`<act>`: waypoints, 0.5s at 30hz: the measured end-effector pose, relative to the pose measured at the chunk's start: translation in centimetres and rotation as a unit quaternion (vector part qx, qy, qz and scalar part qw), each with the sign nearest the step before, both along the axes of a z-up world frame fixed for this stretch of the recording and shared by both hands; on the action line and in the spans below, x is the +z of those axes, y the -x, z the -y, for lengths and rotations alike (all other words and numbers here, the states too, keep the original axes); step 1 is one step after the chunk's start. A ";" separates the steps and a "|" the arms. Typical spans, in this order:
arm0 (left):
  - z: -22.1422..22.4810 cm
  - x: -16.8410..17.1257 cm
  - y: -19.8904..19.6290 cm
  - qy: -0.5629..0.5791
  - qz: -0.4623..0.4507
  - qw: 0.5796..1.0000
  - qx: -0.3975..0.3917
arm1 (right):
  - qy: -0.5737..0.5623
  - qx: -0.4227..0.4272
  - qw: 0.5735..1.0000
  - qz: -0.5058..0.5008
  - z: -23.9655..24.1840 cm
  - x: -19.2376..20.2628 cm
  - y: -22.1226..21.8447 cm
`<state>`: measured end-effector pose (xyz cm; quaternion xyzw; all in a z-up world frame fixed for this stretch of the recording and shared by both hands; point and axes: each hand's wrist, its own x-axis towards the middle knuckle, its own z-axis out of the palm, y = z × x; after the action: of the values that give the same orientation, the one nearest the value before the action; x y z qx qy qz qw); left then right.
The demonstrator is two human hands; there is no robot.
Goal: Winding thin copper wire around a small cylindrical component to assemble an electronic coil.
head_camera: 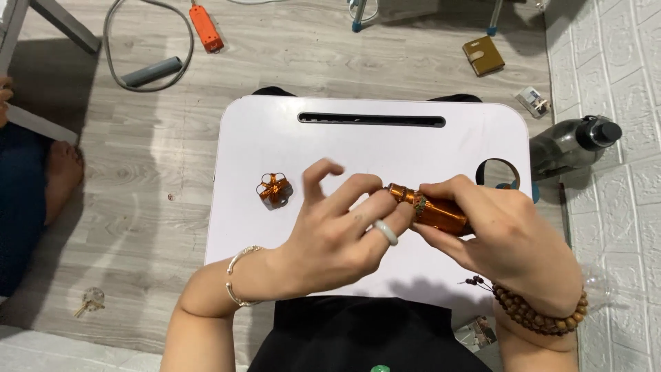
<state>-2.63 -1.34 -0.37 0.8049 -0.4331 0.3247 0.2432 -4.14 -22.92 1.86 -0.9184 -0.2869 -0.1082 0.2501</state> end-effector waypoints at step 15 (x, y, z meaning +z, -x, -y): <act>0.4 0.4 -0.1 0.100 -0.139 0.981 -0.093 | -0.123 -0.088 0.988 0.029 -0.9 1.4 1.4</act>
<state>-2.52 -1.77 0.01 0.7703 -0.4332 0.2271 0.4091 -5.59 -22.03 3.26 -0.8987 -0.1969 -0.1904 0.3425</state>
